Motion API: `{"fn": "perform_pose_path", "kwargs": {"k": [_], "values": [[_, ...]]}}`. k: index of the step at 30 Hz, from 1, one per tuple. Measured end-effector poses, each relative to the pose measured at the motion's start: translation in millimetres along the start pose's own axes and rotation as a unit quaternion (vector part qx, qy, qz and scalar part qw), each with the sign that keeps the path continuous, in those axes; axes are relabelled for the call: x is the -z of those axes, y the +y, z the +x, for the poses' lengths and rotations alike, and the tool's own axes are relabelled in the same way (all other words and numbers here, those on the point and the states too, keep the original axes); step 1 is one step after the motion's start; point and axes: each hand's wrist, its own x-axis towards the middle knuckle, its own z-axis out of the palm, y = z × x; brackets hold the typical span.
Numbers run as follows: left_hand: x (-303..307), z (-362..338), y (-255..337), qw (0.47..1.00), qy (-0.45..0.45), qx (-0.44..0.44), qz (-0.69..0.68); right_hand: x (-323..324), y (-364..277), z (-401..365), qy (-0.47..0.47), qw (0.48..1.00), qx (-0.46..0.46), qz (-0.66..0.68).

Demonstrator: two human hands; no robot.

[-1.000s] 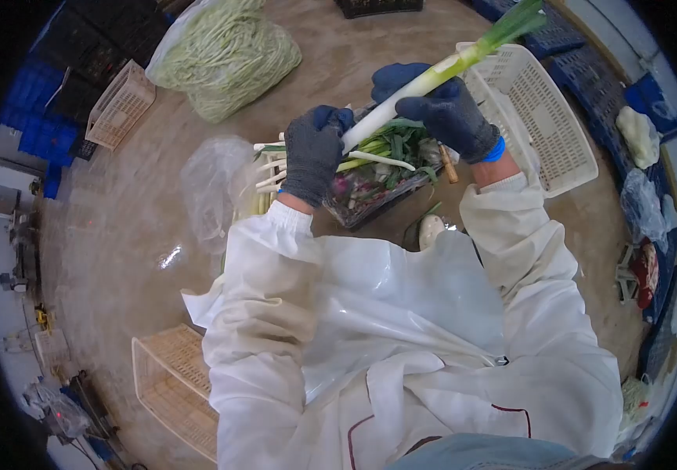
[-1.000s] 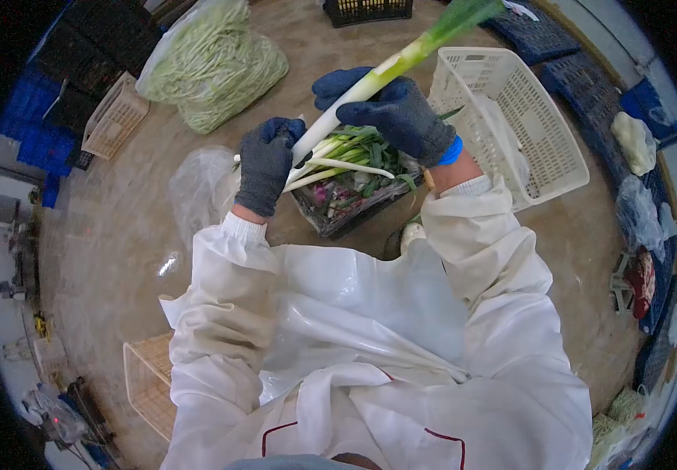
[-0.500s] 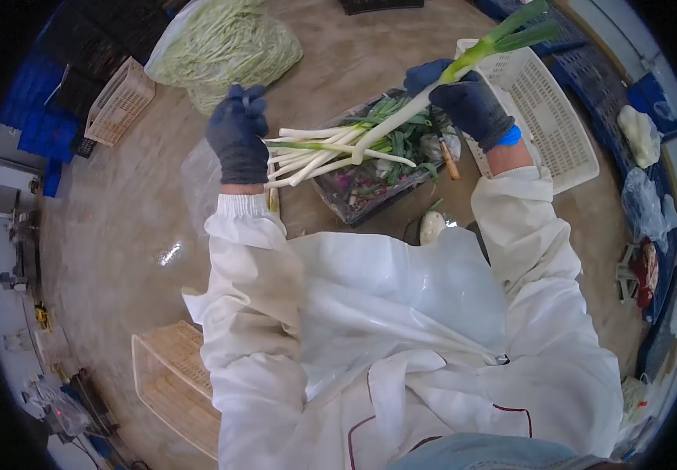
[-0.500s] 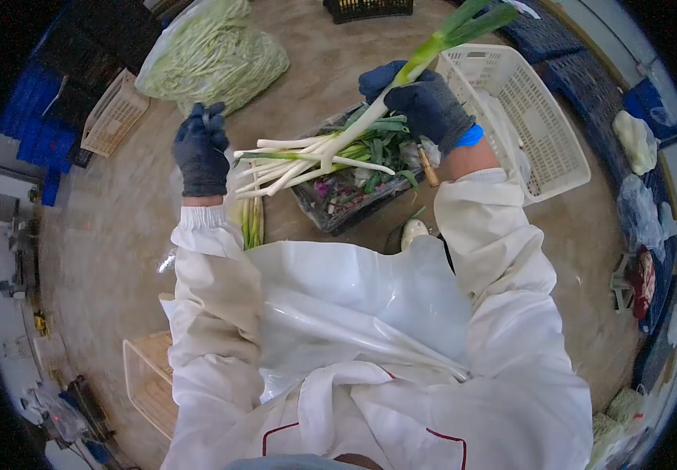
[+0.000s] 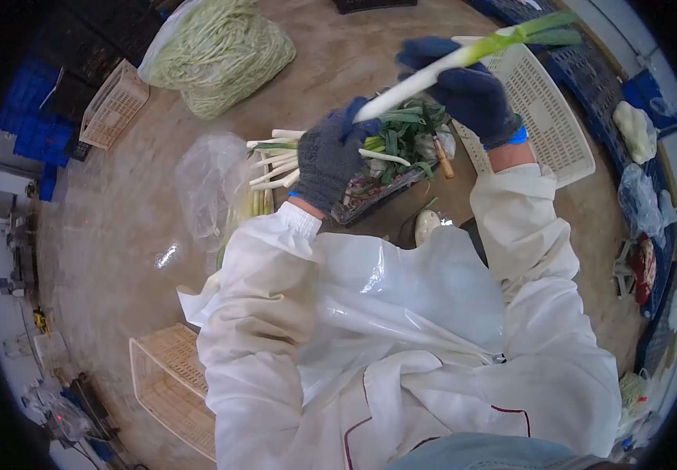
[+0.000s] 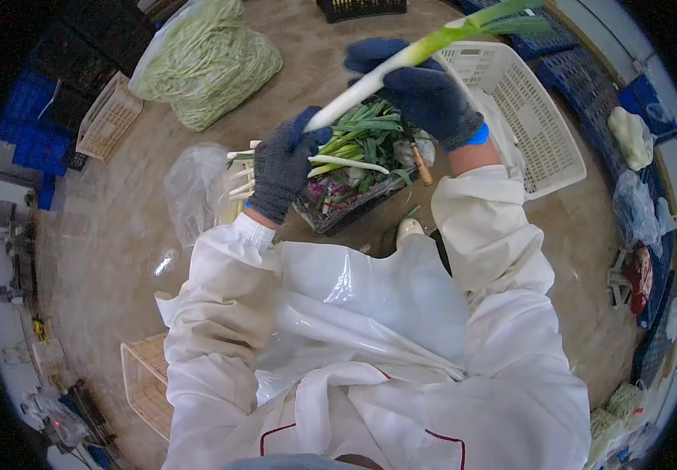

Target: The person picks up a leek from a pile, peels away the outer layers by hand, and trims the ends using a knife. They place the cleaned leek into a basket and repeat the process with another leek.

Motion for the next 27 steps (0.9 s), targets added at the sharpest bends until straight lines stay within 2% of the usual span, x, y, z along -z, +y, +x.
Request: {"fn": "perform_pose_path", "kwargs": {"k": [3, 6, 15, 18, 21, 22, 25, 27], "values": [[10.4, 3.9, 12.4, 0.99, 0.057, -0.068, 0.113, -31.8, -5.8, -0.6, 0.089, 0.963, -0.169, -0.187], [7.5, 2.8, 5.2, 0.981, 0.103, -0.093, 0.132, -38.2, 5.3, -1.0, 0.099, 0.972, -0.13, -0.17], [13.6, 6.8, 2.7, 0.989, 0.051, 0.017, 0.138, -41.0, 12.3, 3.2, 0.095, 0.979, -0.074, -0.167], [15.5, 10.5, -9.2, 0.99, 0.07, 0.102, -0.064, -46.0, 10.4, 2.8, 0.081, 0.985, -0.057, -0.141], [23.5, 16.0, -7.8, 0.98, 0.147, 0.075, 0.114, -48.1, 11.5, 2.9, 0.069, 0.982, -0.054, -0.168], [23.3, 18.1, -16.3, 0.958, 0.196, 0.033, 0.206, -47.9, 13.2, 3.2, 0.067, 0.979, -0.056, -0.185], [45.1, 25.2, -30.5, 0.921, 0.265, 0.081, 0.274, -34.9, 20.3, 3.3, 0.13, 0.984, -0.077, -0.091], [67.6, 29.3, -48.6, 0.901, 0.284, 0.096, 0.315, -23.3, 13.7, 2.0, 0.14, 0.985, -0.067, -0.081]]}}
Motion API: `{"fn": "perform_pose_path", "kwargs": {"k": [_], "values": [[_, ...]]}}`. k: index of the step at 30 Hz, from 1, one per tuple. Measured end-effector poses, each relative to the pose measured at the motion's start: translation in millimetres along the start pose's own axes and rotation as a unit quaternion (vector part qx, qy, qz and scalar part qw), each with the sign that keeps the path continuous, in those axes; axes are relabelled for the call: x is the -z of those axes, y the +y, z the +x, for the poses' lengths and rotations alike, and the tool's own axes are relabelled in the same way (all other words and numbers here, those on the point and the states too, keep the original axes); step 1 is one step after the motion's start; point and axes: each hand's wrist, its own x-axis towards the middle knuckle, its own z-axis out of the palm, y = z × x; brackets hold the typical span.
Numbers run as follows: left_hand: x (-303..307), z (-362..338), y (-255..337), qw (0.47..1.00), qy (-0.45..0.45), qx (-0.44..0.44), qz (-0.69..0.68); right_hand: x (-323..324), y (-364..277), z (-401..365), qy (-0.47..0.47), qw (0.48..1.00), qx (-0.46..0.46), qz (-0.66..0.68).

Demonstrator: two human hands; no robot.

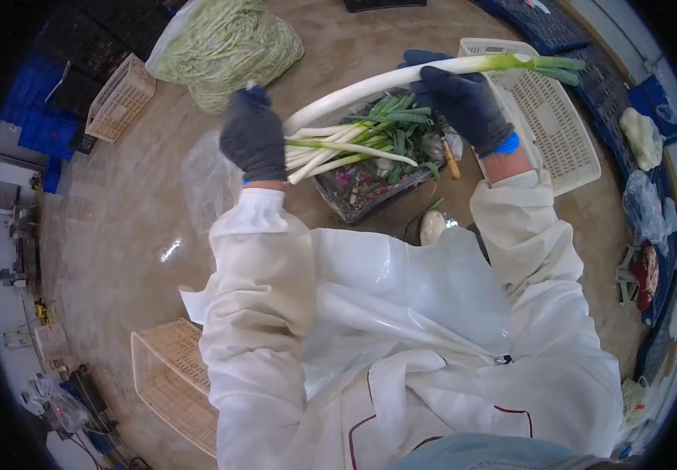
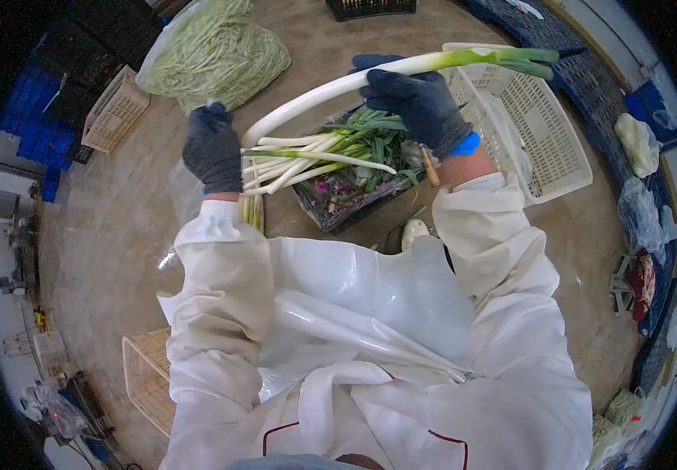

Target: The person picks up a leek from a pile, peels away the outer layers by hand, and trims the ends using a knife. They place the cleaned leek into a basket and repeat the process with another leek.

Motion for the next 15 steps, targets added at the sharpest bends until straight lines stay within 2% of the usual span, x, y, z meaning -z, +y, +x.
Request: {"fn": "perform_pose_path", "kwargs": {"k": [1, 4, 5, 8, 9, 12, 13, 15], "values": [[0.8, 7.1, -9.0, 1.0, 0.011, 0.003, 0.022, 7.8, -1.2, 0.3, 0.003, 1.0, -0.004, 0.011], [1.0, 11.8, -25.1, 0.992, -0.066, 0.054, -0.092, 32.8, -4.4, 2.0, 0.008, 0.999, -0.033, 0.033], [-4.1, 9.2, -29.3, 0.957, -0.164, 0.12, -0.205, 39.8, -4.5, 1.1, 0.001, 0.999, -0.025, 0.025], [-32.5, -13.7, -25.0, 0.923, -0.277, 0.025, -0.267, 51.8, -9.0, 0.0, -0.018, 1.0, -0.005, 0.02], [-26.7, -13.5, -15.7, 0.923, -0.314, 0.011, -0.223, 55.2, -10.6, 0.2, -0.025, 1.0, 0.001, 0.02], [-14.9, -18.2, 10.4, 0.874, -0.313, 0.012, -0.371, 59.7, -9.1, 0.0, -0.05, 0.997, 0.038, -0.05], [3.5, -17.7, 29.4, 0.856, -0.349, 0.025, -0.38, 58.3, -7.9, 0.4, -0.061, 0.996, 0.049, -0.05], [4.4, -30.4, 43.0, 0.871, -0.331, -0.047, -0.359, 51.5, -6.8, 2.0, -0.088, 0.992, 0.069, -0.052]]}}
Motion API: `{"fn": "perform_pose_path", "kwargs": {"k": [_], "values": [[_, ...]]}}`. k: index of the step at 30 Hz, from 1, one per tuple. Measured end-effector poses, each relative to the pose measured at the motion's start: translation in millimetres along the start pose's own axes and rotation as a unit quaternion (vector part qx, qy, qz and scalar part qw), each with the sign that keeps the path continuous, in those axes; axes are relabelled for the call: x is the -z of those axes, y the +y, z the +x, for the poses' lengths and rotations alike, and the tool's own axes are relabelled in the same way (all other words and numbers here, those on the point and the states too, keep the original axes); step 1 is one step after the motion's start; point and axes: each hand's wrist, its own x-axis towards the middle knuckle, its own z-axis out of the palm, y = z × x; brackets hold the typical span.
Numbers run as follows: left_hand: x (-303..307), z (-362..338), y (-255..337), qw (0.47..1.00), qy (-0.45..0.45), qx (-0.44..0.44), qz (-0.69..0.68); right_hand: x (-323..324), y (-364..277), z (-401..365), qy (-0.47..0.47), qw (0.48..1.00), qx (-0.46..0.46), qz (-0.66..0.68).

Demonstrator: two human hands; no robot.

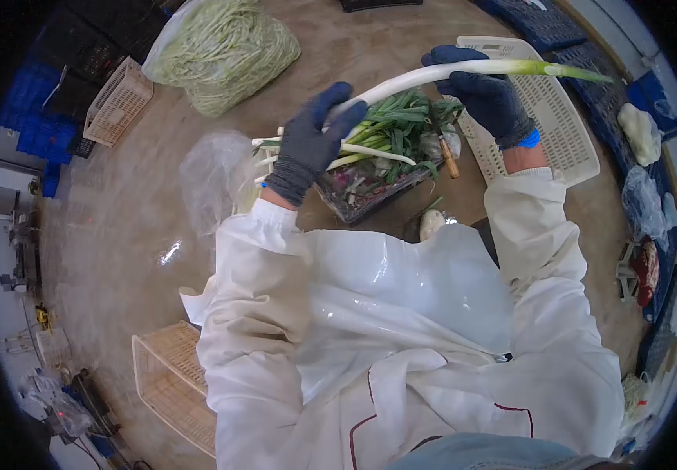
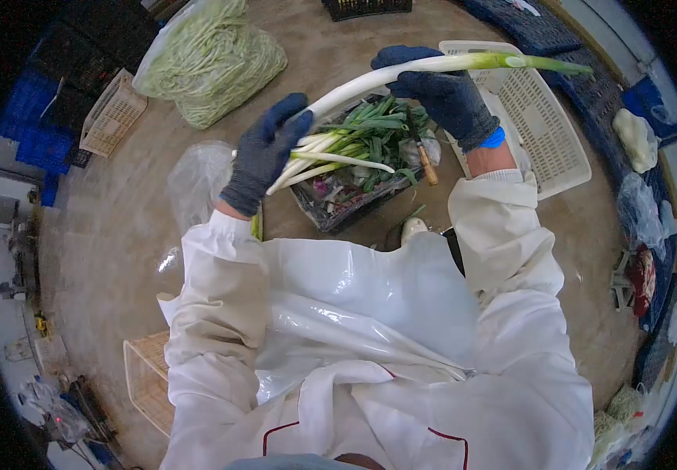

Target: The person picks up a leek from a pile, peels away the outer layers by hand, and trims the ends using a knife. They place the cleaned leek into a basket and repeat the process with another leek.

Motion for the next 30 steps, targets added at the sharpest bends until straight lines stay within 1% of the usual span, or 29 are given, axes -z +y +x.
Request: {"fn": "perform_pose_path", "kwargs": {"k": [2, 3, 5, 6, 8, 11, 13, 14, 16, 17, 19, 20, 21, 23, 24, 25, 27, 28, 30], "values": [[-4.0, -3.6, 4.0, 0.996, -0.001, -0.059, 0.07, -9.8, -1.0, -0.8, 0.014, 0.998, -0.006, 0.063], [-5.0, -3.8, 3.3, 0.989, 0.028, -0.1, 0.11, -16.8, -3.2, -1.3, 0.022, 0.995, -0.008, 0.093], [-7.0, -4.7, 2.0, 0.962, 0.084, -0.179, 0.188, -31.0, -6.5, -2.6, 0.035, 0.988, -0.074, 0.127], [-6.4, -5.2, 6.2, 0.957, 0.097, -0.184, 0.202, -36.8, -6.9, -1.4, 0.042, 0.983, -0.107, 0.144], [-4.2, -7.1, 15.9, 0.945, 0.123, -0.195, 0.23, -44.6, 8.3, -0.6, 0.026, 0.998, 0.018, 0.059], [-0.3, -7.6, 7.2, 0.945, 0.129, -0.211, 0.213, -58.6, 10.2, -0.2, 0.031, 0.998, 0.047, 0.03], [-0.8, -8.5, 5.7, 0.947, 0.14, -0.189, 0.217, -63.4, 3.6, 0.9, 0.051, 0.99, -0.047, 0.119], [-1.2, -8.5, 4.8, 0.948, 0.145, -0.179, 0.219, -66.1, 0.2, 0.8, 0.049, 0.991, -0.047, 0.118], [1.0, -5.5, -2.0, 0.988, 0.104, -0.065, 0.092, -70.2, -4.1, -0.2, 0.046, 0.991, -0.048, 0.115], [1.8, -4.3, -4.5, 0.996, 0.082, -0.007, 0.027, -69.9, -3.9, 0.1, 0.049, 0.992, -0.049, 0.11], [2.1, -3.8, -2.5, 0.994, 0.075, -0.001, -0.084, -69.0, -2.3, 1.2, 0.054, 0.992, -0.051, 0.099], [2.1, -3.2, -0.6, 0.988, 0.071, 0.002, -0.139, -68.0, -0.9, 0.8, 0.055, 0.995, -0.04, 0.068], [2.7, -5.9, 7.3, 0.995, 0.058, -0.013, -0.076, -66.5, 1.0, 0.0, 0.057, 0.997, -0.029, 0.037], [3.0, -13.4, 26.3, 0.997, 0.031, -0.045, 0.051, -65.6, 3.1, 0.5, 0.066, 0.996, -0.037, 0.037], [-1.3, -13.5, 22.1, 0.995, 0.05, -0.052, 0.068, -66.6, 4.0, 0.4, 0.072, 0.994, -0.057, 0.067], [-3.3, -14.3, 18.5, 0.988, 0.067, -0.084, 0.108, -67.7, 4.9, -0.4, 0.078, 0.989, -0.077, 0.096], [-4.9, -16.5, 16.2, 0.966, 0.099, -0.147, 0.188, -69.4, 6.3, -1.5, 0.077, 0.989, -0.073, 0.106], [-4.5, -16.8, 17.7, 0.958, 0.108, -0.156, 0.215, -70.3, 6.4, -0.4, 0.076, 0.988, -0.071, 0.111], [-2.9, -16.9, 22.9, 0.939, 0.126, -0.174, 0.269, -74.6, 3.9, -1.4, 0.086, 0.978, -0.093, 0.168]]}}
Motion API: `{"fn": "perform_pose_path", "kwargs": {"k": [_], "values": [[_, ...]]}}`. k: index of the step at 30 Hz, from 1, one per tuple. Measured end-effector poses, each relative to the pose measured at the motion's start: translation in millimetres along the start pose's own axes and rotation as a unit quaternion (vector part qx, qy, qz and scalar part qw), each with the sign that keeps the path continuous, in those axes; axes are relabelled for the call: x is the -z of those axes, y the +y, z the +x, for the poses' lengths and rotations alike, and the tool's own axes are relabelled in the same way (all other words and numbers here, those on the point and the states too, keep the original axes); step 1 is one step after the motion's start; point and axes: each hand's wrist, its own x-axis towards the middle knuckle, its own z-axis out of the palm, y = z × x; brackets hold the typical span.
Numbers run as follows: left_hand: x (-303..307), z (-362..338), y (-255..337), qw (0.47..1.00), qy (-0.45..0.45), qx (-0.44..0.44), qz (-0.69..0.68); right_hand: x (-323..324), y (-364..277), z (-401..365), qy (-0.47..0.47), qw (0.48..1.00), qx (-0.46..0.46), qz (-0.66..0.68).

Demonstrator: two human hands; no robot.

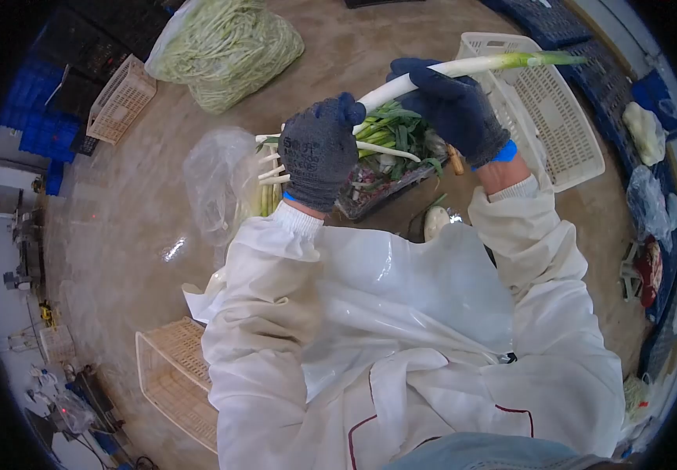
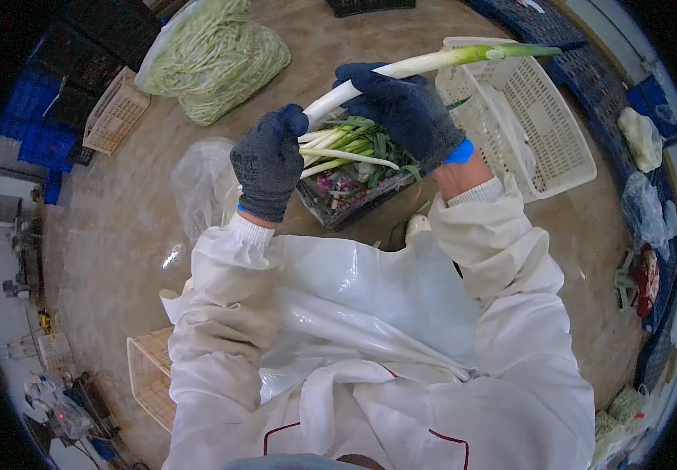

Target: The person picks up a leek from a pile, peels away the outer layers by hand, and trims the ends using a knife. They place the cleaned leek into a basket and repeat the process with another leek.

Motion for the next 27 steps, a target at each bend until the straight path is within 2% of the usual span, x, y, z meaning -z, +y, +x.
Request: {"fn": "perform_pose_path", "kwargs": {"k": [3, 6, 9, 12, 15, 17, 18, 21, 23, 25, 26, 27], "values": [[4.6, 3.0, -2.4, 1.0, -0.002, -0.002, 0.013, -2.7, 3.0, 0.1, -0.003, 1.0, 0.003, 0.019], [2.6, 6.9, -3.3, 0.991, -0.029, 0.126, -0.038, -3.8, 2.8, -1.2, -0.032, 0.997, 0.043, -0.063], [-10.7, 4.2, -23.2, 0.955, -0.083, 0.228, -0.173, -4.2, -3.9, -3.0, -0.088, 0.975, 0.084, -0.189], [-17.8, -0.4, -45.4, 0.966, -0.11, 0.207, -0.112, -6.0, -13.9, -7.7, -0.149, 0.954, 0.095, -0.243], [-38.0, -11.5, -96.0, 0.865, -0.071, 0.375, -0.324, 8.0, -2.6, -0.8, -0.248, 0.94, 0.103, -0.208], [-28.8, -10.3, -120.2, 0.849, -0.015, 0.407, -0.336, 16.8, -1.3, 5.3, -0.348, 0.918, 0.116, -0.149], [-24.2, -9.8, -132.5, 0.84, 0.015, 0.421, -0.341, 17.6, -7.7, 1.6, -0.317, 0.927, 0.094, -0.176], [-3.2, -13.4, -163.4, 0.834, 0.043, 0.407, -0.369, 34.5, -14.2, 1.9, -0.24, 0.932, 0.119, -0.244], [-5.3, -12.4, -159.3, 0.864, 0.024, 0.359, -0.351, 45.9, -22.9, 3.3, -0.21, 0.922, 0.154, -0.285], [-24.7, -11.1, -132.6, 0.931, -0.031, 0.266, -0.248, 52.8, -32.4, 4.4, -0.198, 0.92, 0.173, -0.29], [-32.8, -11.5, -119.5, 0.873, -0.111, 0.368, -0.299, 52.9, -34.6, 3.1, -0.187, 0.919, 0.19, -0.292], [-38.5, -17.0, -116.5, 0.922, -0.171, 0.253, -0.24, 51.6, -39.3, 1.2, -0.192, 0.917, 0.185, -0.297]]}}
